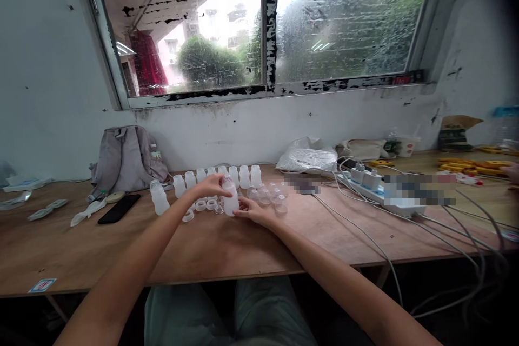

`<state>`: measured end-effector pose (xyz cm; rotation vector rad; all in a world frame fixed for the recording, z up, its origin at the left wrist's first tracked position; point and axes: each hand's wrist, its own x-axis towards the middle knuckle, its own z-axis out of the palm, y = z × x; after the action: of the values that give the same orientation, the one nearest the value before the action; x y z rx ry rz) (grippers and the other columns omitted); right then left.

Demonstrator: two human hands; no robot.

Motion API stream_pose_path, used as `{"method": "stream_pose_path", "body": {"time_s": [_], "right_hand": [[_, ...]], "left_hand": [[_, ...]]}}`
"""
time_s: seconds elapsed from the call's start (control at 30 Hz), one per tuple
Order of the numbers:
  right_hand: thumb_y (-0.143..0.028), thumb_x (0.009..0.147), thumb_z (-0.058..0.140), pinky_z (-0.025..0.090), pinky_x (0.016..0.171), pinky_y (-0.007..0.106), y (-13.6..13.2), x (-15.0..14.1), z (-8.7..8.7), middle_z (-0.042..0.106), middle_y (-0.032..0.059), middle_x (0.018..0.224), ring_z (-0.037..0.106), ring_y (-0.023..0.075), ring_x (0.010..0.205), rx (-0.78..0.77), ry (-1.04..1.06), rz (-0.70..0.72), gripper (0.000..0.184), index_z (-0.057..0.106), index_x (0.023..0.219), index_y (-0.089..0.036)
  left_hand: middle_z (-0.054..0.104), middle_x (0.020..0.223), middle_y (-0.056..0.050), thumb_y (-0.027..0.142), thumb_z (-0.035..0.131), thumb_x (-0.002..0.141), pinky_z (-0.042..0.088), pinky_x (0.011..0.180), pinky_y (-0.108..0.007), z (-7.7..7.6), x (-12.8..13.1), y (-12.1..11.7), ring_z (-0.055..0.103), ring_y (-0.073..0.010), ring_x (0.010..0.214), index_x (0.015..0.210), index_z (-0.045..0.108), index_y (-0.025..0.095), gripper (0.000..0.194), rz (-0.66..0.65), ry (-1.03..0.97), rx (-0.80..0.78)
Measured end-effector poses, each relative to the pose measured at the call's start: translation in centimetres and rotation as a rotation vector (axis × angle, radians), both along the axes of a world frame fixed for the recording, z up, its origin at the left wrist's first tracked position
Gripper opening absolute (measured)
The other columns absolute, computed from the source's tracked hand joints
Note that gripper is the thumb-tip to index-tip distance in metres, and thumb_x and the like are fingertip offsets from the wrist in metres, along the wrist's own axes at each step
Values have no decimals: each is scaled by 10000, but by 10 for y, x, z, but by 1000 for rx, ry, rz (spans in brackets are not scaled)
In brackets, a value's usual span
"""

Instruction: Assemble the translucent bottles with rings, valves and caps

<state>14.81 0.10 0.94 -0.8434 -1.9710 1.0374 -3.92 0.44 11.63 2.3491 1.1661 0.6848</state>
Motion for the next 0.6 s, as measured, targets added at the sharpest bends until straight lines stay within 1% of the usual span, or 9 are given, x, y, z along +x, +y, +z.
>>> {"method": "stream_pose_path", "body": {"time_s": [0.07, 0.17, 0.23, 0.27, 0.33, 0.37, 0.47, 0.53, 0.6], "right_hand": [[-439, 673, 614, 410, 706, 276, -1, 0, 1, 562, 22, 803, 521, 145, 746, -38, 38, -20, 510, 516, 1099, -174], [-449, 685, 599, 413, 685, 274, -3, -1, 2, 564, 25, 778, 523, 144, 726, -53, 7, -35, 473, 545, 1058, -164], [-450, 686, 597, 413, 668, 271, -3, -2, 2, 572, 30, 780, 524, 146, 721, -44, -29, -35, 450, 568, 1026, -158], [-450, 685, 598, 414, 662, 270, -2, -2, 1, 577, 33, 781, 527, 148, 720, -38, -40, -36, 446, 574, 1017, -154], [-449, 688, 595, 418, 659, 271, -1, -2, -2, 585, 36, 780, 532, 151, 721, -25, -52, -37, 445, 578, 1017, -151], [-450, 692, 592, 419, 660, 271, 1, -2, -4, 589, 37, 779, 535, 152, 723, -16, -54, -37, 441, 579, 1016, -152], [-456, 704, 578, 424, 669, 272, 5, -2, -8, 595, 37, 790, 542, 154, 736, 13, -56, -33, 421, 588, 1004, -161], [-459, 706, 574, 427, 673, 272, 6, -1, -9, 597, 39, 798, 545, 156, 743, 26, -57, -35, 412, 592, 991, -162], [-459, 706, 573, 429, 678, 272, 5, -1, -9, 600, 43, 806, 547, 158, 750, 25, -63, -33, 413, 592, 989, -158]], "left_hand": [[565, 744, 16, 392, 675, 538, 410, 579, -229, 20, -15, 4, 541, -156, 683, 982, 530, 178, 514, 76, 7, 55], [569, 784, -10, 426, 690, 508, 407, 606, -244, 47, -52, 12, 548, -195, 739, 1098, 459, 171, 683, 257, 70, 147], [582, 865, -31, 486, 663, 522, 413, 626, -245, 56, -80, 18, 558, -214, 791, 1137, 420, 185, 727, 454, 208, 229], [587, 908, -45, 510, 644, 538, 415, 644, -255, 57, -92, 20, 561, -226, 822, 1158, 394, 191, 741, 542, 277, 244], [590, 977, -66, 546, 611, 558, 410, 712, -301, 51, -114, 24, 547, -260, 906, 1167, 373, 213, 734, 710, 418, 253], [588, 1004, -84, 552, 598, 569, 400, 745, -340, 45, -122, 25, 531, -284, 947, 1159, 378, 213, 715, 759, 447, 248], [590, 1018, -139, 561, 562, 600, 365, 778, -443, 23, -138, 28, 510, -337, 981, 1113, 416, 192, 649, 851, 482, 218], [595, 1009, -155, 570, 538, 613, 355, 774, -471, 9, -143, 29, 514, -345, 971, 1072, 445, 186, 605, 892, 498, 199], [602, 995, -155, 578, 520, 617, 348, 778, -484, -1, -147, 30, 515, -344, 968, 1042, 464, 185, 581, 923, 517, 189]]}}
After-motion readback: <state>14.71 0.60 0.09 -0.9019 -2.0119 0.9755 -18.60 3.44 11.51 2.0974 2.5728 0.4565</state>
